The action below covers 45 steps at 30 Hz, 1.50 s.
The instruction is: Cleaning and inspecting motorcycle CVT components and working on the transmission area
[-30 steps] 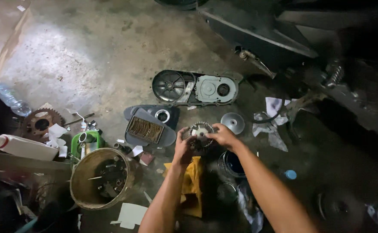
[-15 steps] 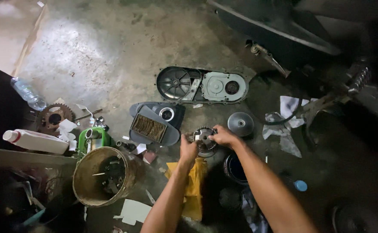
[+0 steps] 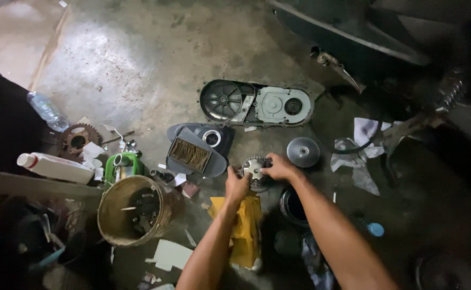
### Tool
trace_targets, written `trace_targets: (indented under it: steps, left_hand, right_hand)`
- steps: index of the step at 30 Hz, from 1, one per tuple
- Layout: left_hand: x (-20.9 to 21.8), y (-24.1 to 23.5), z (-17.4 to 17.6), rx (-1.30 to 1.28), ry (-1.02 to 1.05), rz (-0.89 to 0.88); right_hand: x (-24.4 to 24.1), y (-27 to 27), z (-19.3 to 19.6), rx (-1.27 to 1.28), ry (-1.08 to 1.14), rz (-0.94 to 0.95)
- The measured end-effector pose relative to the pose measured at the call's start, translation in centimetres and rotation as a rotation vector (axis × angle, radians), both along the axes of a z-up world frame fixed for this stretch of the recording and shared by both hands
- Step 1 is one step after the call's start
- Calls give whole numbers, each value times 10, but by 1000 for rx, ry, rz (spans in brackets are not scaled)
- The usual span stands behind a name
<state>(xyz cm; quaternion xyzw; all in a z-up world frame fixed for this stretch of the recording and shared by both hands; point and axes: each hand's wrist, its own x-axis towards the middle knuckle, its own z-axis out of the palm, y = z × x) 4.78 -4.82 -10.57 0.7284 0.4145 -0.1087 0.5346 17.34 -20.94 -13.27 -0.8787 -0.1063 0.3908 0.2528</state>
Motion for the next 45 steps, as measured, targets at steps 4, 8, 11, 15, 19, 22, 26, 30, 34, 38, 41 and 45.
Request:
trace_targets:
  steps: [4,8,11,15,19,22,26,30,34,38,41,45]
  left_hand:
    - [6,-1,11,-6,-19,-14]
    - [1,-2,7,-30,-20,0]
    - [6,7,-34,-49,-71,73]
    - [1,5,-59,-148,-152,211]
    - [4,1,-67,-254,-209,304]
    - [7,2,-75,-231,-217,287]
    - [7,3,-72,-196,-196,254]
    - [5,5,-80,-230,-186,270]
    - [6,4,-74,-215,-192,282]
    - [-1,-1,-43,-233,-202,290]
    - [-2,-3,-40,-230,-201,275]
    - [-1,-3,-42,-195,-193,259]
  right_hand:
    - [-1,-1,-2,41,-62,-43]
    - [0,-3,-11,14,-84,-47]
    - [15,2,-58,-42,-103,-45]
    - [11,13,-66,-36,-106,-97]
    - [12,6,-58,41,-63,-129]
    - [12,6,-74,53,-43,-139]
    - [11,5,-64,42,-45,-116]
    - [19,5,-66,-16,-42,-83]
    - [14,5,-55,-20,-17,-87]
    - [15,4,-67,1,-18,-103]
    - [15,5,-66,-4,-16,-105]
    - [14,7,-77,-34,-23,-121]
